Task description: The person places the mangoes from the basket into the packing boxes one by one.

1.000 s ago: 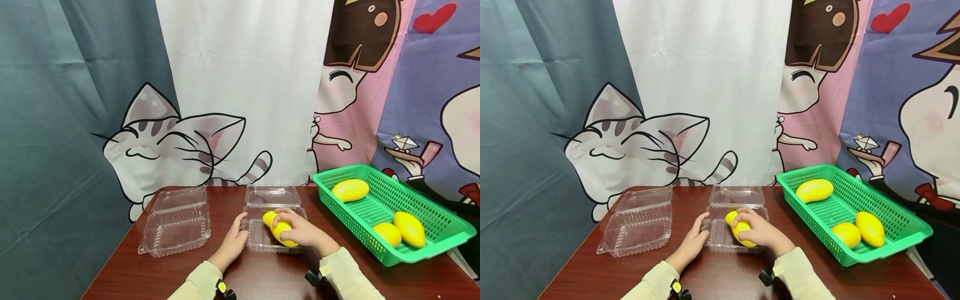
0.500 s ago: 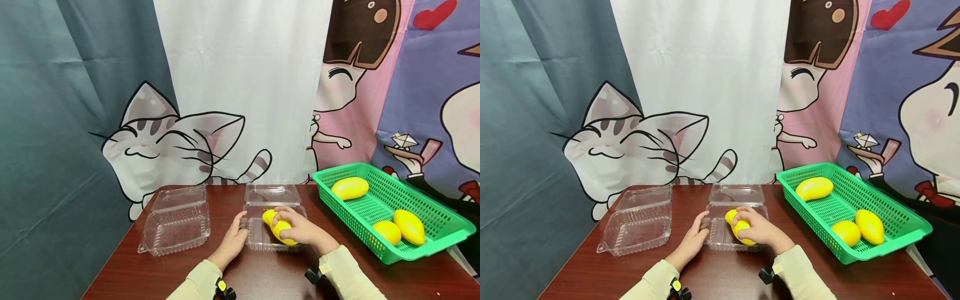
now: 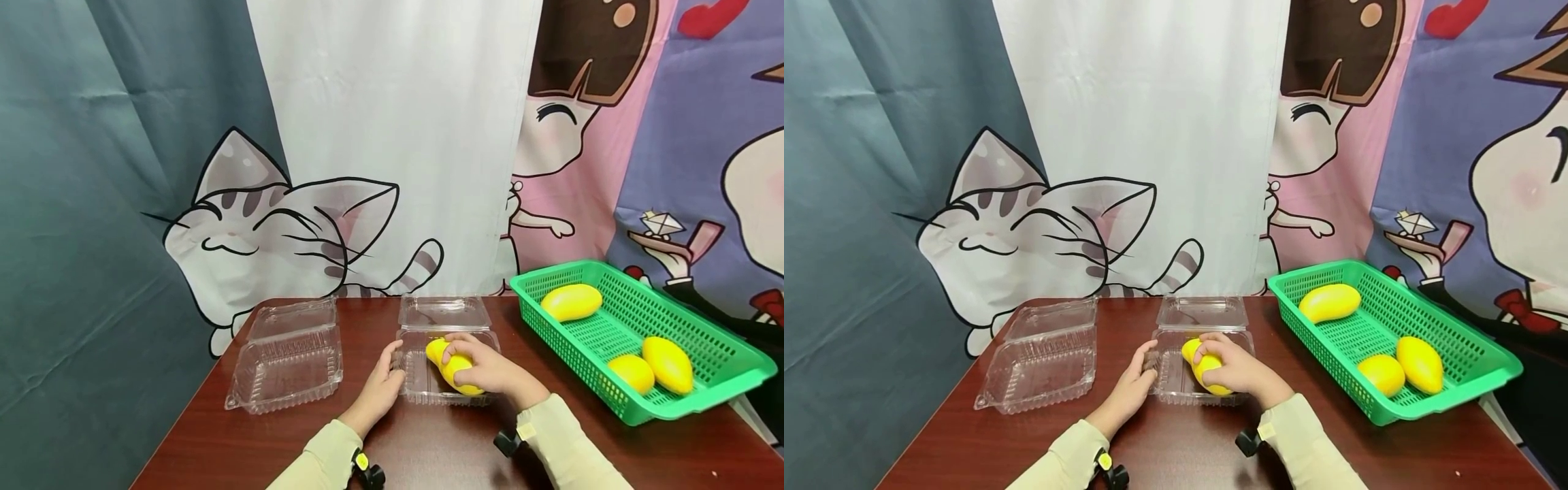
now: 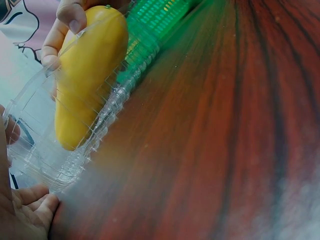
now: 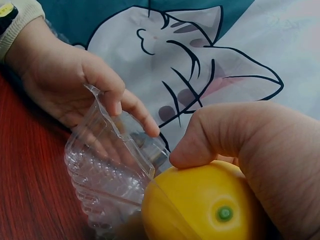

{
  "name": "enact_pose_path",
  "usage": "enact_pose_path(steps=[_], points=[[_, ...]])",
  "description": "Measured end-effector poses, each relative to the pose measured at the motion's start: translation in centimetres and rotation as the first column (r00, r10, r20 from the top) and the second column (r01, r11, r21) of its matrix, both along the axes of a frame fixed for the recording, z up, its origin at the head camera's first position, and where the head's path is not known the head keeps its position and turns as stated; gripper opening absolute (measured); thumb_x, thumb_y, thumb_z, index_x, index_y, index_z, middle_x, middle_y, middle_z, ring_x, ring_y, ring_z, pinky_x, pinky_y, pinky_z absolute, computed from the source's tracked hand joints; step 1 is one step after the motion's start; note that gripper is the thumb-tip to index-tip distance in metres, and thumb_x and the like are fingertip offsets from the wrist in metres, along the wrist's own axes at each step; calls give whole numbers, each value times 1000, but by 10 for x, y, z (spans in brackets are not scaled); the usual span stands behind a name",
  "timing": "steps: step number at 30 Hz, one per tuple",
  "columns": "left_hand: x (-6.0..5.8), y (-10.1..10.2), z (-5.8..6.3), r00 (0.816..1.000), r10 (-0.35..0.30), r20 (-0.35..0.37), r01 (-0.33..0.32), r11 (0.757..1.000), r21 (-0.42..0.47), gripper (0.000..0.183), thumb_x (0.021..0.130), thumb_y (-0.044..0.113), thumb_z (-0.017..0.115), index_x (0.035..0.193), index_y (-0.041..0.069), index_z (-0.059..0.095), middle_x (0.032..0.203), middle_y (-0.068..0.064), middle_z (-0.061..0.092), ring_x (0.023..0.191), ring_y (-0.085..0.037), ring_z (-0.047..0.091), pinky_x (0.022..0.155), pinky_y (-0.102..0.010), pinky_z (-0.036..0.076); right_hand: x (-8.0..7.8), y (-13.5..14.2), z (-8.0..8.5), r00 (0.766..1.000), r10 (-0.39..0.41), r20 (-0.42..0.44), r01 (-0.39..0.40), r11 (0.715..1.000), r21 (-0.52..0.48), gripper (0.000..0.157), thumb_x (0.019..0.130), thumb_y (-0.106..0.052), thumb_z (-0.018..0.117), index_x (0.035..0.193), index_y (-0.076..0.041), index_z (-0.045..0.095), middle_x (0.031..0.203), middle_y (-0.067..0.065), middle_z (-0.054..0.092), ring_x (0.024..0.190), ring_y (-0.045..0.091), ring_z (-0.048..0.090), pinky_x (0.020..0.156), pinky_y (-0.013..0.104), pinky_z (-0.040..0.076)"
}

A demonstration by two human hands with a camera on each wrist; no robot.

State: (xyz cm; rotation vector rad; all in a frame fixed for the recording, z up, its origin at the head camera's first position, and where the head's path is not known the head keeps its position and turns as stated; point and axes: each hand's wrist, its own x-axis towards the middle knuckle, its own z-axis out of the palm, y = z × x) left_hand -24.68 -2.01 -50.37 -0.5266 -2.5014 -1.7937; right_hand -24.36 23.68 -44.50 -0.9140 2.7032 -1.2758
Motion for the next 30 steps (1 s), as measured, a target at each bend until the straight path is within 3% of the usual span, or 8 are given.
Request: enact_pose_path(steps=[30], points=[[0, 1, 2, 1000, -1, -3, 1, 1000, 8, 61, 94, 7, 49, 153, 14, 35, 150, -20, 44, 132, -36, 48, 106, -54, 39, -9, -39, 1, 1000, 27, -5, -27, 1000, 8, 24, 73, -15, 67, 97, -20, 68, 145, 19, 45, 121, 34, 51, 83, 36, 46]])
